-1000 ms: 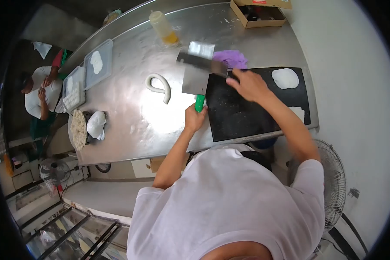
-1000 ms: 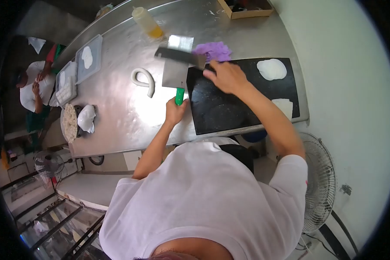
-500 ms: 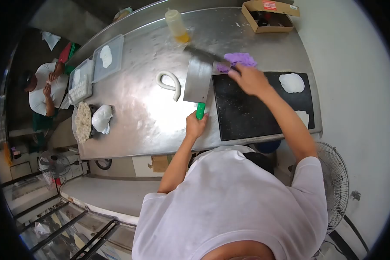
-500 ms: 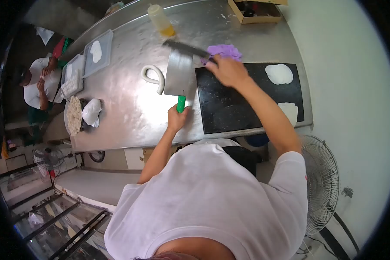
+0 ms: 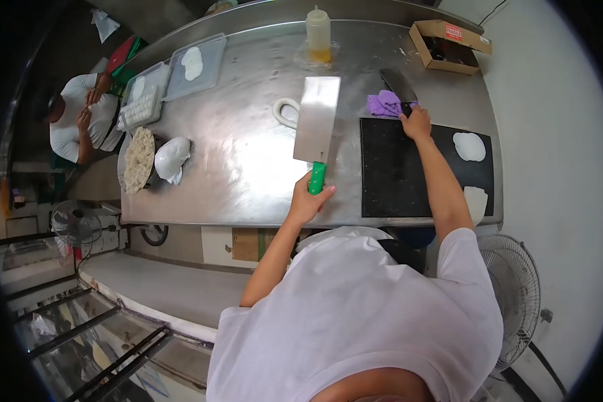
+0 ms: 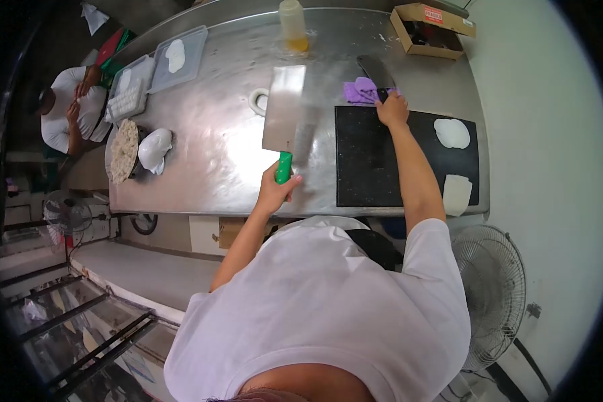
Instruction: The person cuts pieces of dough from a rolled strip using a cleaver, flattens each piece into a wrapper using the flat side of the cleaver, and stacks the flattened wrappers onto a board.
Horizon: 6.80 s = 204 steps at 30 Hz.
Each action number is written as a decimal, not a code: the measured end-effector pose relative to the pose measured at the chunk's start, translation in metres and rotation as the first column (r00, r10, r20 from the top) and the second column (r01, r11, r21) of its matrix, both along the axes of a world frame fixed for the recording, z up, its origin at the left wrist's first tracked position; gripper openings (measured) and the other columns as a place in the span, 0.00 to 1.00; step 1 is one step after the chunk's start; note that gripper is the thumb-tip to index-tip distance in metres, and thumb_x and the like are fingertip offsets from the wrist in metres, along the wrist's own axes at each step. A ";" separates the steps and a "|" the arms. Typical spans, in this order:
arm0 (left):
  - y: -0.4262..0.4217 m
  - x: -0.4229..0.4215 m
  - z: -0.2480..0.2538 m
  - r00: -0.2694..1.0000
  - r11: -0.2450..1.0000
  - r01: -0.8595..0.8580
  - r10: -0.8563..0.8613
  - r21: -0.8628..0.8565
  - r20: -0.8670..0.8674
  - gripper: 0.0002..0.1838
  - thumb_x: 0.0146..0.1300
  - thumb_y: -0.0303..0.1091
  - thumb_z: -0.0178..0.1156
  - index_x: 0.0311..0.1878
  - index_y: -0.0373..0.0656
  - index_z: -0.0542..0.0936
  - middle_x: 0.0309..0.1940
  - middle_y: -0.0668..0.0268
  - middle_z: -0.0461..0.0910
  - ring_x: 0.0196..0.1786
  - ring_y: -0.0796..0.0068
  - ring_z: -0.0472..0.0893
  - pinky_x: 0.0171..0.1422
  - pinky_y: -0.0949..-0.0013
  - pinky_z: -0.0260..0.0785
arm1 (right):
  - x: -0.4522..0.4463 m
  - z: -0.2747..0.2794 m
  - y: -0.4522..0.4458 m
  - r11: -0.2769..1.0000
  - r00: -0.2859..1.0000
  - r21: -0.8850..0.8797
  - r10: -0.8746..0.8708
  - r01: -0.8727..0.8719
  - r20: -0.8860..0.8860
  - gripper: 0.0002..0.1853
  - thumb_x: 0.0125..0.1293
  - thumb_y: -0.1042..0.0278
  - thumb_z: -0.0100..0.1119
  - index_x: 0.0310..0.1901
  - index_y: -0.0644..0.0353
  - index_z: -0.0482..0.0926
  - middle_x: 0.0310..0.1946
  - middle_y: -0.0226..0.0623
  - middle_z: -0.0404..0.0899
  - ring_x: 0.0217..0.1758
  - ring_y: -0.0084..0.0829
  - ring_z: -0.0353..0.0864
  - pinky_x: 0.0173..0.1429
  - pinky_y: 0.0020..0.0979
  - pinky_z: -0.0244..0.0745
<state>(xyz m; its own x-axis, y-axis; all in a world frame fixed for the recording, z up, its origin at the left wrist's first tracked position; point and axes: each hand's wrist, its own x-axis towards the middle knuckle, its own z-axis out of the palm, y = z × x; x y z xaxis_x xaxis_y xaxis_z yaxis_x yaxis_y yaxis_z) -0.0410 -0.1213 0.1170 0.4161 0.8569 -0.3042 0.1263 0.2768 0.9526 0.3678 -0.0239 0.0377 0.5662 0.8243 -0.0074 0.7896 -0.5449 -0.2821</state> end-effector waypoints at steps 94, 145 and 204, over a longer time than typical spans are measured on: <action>0.118 -0.076 -0.119 0.938 0.509 0.262 0.065 0.820 -0.340 0.12 0.64 0.26 0.69 0.50 0.42 0.84 0.49 0.59 0.83 0.44 0.57 0.86 0.46 0.59 0.80 | -0.247 0.040 -0.126 0.847 0.831 -0.247 0.330 -0.470 -0.448 0.18 0.79 0.58 0.51 0.45 0.68 0.80 0.40 0.69 0.82 0.50 0.69 0.81 0.57 0.59 0.76; -0.042 0.305 -0.086 0.250 -0.151 0.929 -0.418 0.338 -0.873 0.57 0.56 0.77 0.60 0.78 0.43 0.64 0.85 0.51 0.43 0.87 0.48 0.39 0.85 0.33 0.28 | 0.020 -0.053 -0.391 0.324 0.118 -0.101 -0.590 0.941 -0.799 0.29 0.75 0.42 0.61 0.32 0.66 0.77 0.16 0.37 0.74 0.15 0.28 0.73 0.21 0.35 0.67; -0.010 0.315 -0.102 0.128 -0.602 0.684 -0.457 0.412 -0.880 0.63 0.42 0.85 0.63 0.81 0.62 0.64 0.86 0.58 0.47 0.87 0.40 0.41 0.73 0.12 0.32 | -0.166 0.002 -0.304 0.764 0.497 -0.183 -0.561 0.619 -0.662 0.40 0.47 0.46 0.83 0.54 0.64 0.75 0.38 0.61 0.85 0.45 0.60 0.87 0.51 0.53 0.81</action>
